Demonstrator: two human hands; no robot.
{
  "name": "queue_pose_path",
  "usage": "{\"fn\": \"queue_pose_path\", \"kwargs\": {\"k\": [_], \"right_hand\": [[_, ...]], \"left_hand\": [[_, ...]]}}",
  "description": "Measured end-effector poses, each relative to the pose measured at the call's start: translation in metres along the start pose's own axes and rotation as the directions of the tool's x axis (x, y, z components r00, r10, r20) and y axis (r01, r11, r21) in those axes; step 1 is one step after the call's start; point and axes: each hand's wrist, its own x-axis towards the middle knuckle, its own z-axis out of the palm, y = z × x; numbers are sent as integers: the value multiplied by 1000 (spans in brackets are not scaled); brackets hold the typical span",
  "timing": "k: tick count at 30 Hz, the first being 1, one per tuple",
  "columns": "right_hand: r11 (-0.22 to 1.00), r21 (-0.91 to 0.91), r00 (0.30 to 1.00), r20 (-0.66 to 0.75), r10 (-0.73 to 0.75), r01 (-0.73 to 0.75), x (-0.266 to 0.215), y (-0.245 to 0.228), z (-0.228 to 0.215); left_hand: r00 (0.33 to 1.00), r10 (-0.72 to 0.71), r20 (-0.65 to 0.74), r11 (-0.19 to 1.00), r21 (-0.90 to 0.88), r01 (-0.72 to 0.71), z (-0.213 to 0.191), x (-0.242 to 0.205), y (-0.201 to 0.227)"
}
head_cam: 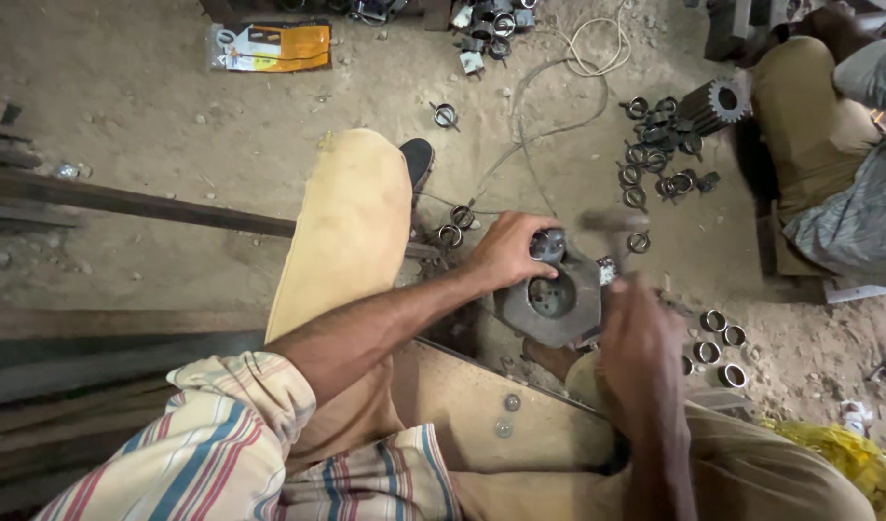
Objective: The person sits on the floor in a workshop and uses a hammer to strike small metal rings placed on a metal block. They repeatedly pick up rings, position them, and hammer them into shape.
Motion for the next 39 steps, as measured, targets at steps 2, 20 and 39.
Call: {"fn": "queue_pose_path", "kwargs": {"k": [2,20,39], "right_hand": [[980,-116,986,8,-164,164,-3,-3,1],[977,-165,982,-106,-156,137,-8,8,6],[993,90,981,-171,95,-81,-13,9,6]], "left_hand": [[999,32,7,999,-43,-31,-2,0,3],[998,-62,-10,998,-13,62,6,3,-9],[999,28,-28,998,52,-27,7,5,-4]]}}
